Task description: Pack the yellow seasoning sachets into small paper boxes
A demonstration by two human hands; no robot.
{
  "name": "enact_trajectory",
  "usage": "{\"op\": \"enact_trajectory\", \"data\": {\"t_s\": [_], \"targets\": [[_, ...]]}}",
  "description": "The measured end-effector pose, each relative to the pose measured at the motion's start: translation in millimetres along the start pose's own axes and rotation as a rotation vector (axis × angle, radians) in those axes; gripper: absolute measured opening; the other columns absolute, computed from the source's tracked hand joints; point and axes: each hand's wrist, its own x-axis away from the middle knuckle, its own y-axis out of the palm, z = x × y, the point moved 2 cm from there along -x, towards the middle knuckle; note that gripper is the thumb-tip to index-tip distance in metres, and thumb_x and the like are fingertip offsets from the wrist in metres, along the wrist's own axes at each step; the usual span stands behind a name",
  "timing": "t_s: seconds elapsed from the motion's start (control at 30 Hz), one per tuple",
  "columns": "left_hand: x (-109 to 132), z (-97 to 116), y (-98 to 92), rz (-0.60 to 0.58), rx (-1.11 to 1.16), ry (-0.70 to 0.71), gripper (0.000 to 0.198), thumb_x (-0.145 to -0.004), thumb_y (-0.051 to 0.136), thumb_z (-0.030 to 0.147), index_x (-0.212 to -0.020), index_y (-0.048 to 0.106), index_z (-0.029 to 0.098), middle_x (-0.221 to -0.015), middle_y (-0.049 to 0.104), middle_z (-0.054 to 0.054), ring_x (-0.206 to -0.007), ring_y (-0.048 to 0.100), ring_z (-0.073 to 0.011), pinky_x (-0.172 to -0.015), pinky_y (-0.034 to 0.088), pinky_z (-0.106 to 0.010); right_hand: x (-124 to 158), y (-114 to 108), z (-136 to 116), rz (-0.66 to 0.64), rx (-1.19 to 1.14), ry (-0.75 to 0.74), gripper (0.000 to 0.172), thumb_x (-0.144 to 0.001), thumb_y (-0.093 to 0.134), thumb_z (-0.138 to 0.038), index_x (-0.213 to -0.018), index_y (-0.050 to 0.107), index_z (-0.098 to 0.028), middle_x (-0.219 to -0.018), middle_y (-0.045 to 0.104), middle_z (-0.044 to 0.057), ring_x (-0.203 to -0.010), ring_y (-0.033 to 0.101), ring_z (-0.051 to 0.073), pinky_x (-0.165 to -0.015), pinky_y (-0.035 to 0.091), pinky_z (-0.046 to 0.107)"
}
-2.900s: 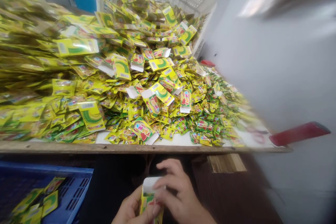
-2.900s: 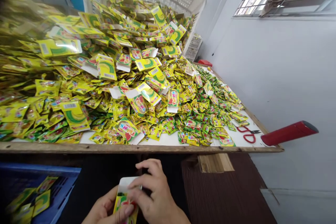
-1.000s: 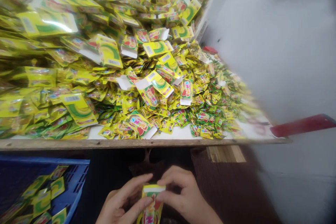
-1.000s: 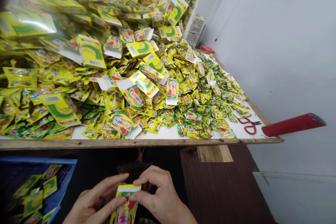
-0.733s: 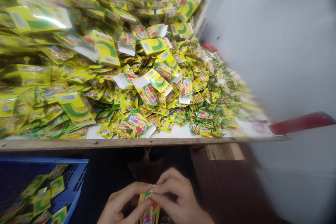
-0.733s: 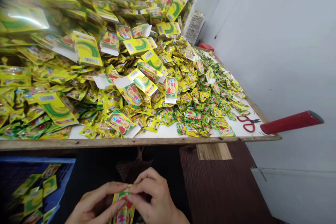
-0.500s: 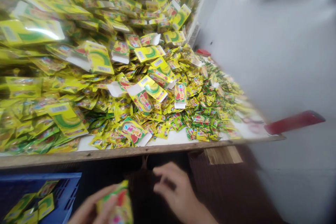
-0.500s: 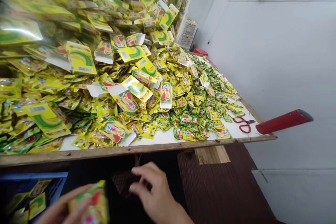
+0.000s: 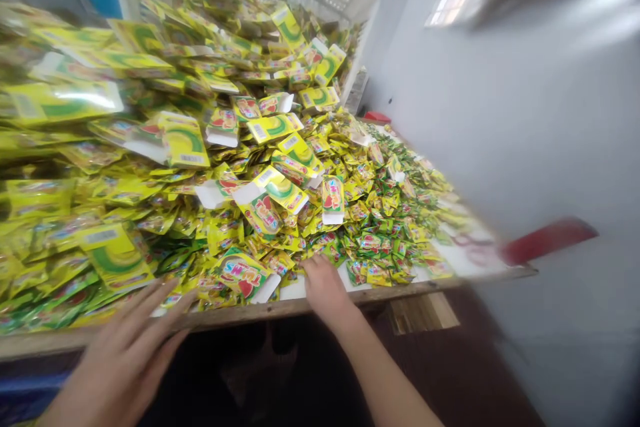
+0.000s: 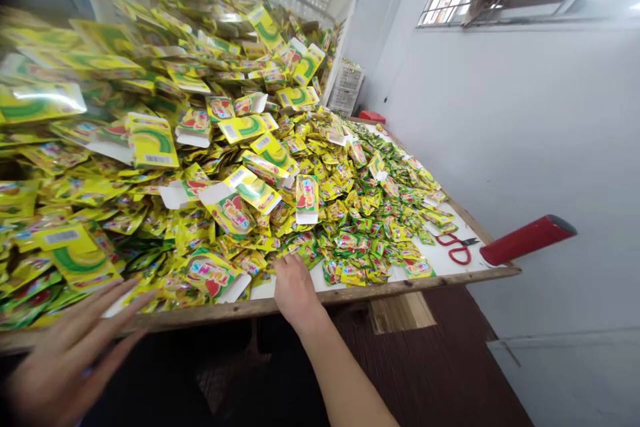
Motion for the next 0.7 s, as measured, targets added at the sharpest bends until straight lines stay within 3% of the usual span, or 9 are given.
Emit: {"op": "enact_trajectory", "data": {"t_s": [0.07,0.13,0.23,0.37,0.47,0.57,0.7], "targets": [[-35.8,7.8,24.9,-0.055,-0.111,0.075,0.059,-0.088,0.052,0.019,-0.142,0.040,0.038,-0.157,0.034,0.003,-0.143,0.027,-0.0367,-0.116,0.019,-0.060,9.4,-12.8,9.0,-0.009,-0.028,-0.003,0.029,-0.083,0.054,-0.006,-0.105,0.068,-0.020,-0.099,0.065,0.007,-0.101,0.056,0.022,-0.092,0.045,0.034],[-67.4,17.7,44.3,-0.140,-0.202,0.140,0.055,-0.081,0.059,0.017,-0.134,0.054,0.030,-0.152,0.042,-0.006,-0.143,0.026,-0.0372,-0.117,0.010,-0.062,15.7,-28.7,23.5,0.003,-0.057,0.037,0.026,-0.087,0.054,-0.010,-0.107,0.067,-0.020,-0.102,0.066,0.005,-0.097,0.060,0.019,-0.087,0.049,0.030],[-90.5,22.3,56.4,-0.213,-0.266,0.184,0.043,-0.075,0.061,0.013,-0.116,0.068,0.025,-0.149,0.047,-0.010,-0.143,0.029,-0.0360,-0.117,0.003,-0.063,15.6,-50.7,51.3,0.024,-0.075,0.138,0.027,-0.087,0.056,-0.015,-0.112,0.065,-0.020,-0.107,0.066,0.006,-0.092,0.062,0.019,-0.083,0.051,0.032],[-80.9,11.2,53.6,-0.109,-0.317,0.230,0.040,-0.075,0.058,0.018,-0.115,0.064,0.019,-0.142,0.053,-0.014,-0.140,0.033,-0.0380,-0.115,0.006,-0.067,2.4,-63.0,75.5,-0.047,-0.058,0.257,0.034,-0.082,0.063,-0.018,-0.116,0.062,-0.019,-0.086,0.069,0.004,-0.073,0.064,0.020,-0.070,0.053,0.033],[-63.2,11.2,49.3,-0.057,-0.293,0.138,0.041,-0.081,0.058,0.029,-0.120,0.056,0.015,-0.123,0.064,-0.016,-0.119,0.055,-0.0356,-0.111,0.025,-0.064,-9.5,-69.9,71.5,-0.142,-0.023,0.235,0.040,-0.078,0.067,-0.017,-0.117,0.063,-0.018,-0.099,0.070,0.008,-0.089,0.065,0.023,-0.080,0.051,0.034],[-47.8,24.7,46.4,-0.023,-0.199,-0.050,0.052,-0.082,0.059,0.039,-0.127,0.049,0.014,-0.116,0.062,-0.016,-0.107,0.060,-0.0325,-0.097,0.046,-0.051,-22.4,-82.1,57.3,-0.269,0.012,0.115,0.037,-0.079,0.063,-0.013,-0.114,0.067,-0.024,-0.112,0.068,0.005,-0.107,0.060,0.022,-0.094,0.044,0.031],[-33.1,44.2,53.6,-0.001,-0.045,-0.174,0.061,-0.081,0.060,0.045,-0.135,0.042,0.023,-0.122,0.057,-0.011,-0.111,0.059,-0.0292,-0.095,0.049,-0.043,-38.4,-88.4,42.8,-0.403,0.108,0.050,0.041,-0.072,0.065,-0.006,-0.107,0.070,-0.026,-0.105,0.070,0.003,-0.103,0.061,0.022,-0.090,0.042,0.027]]}}
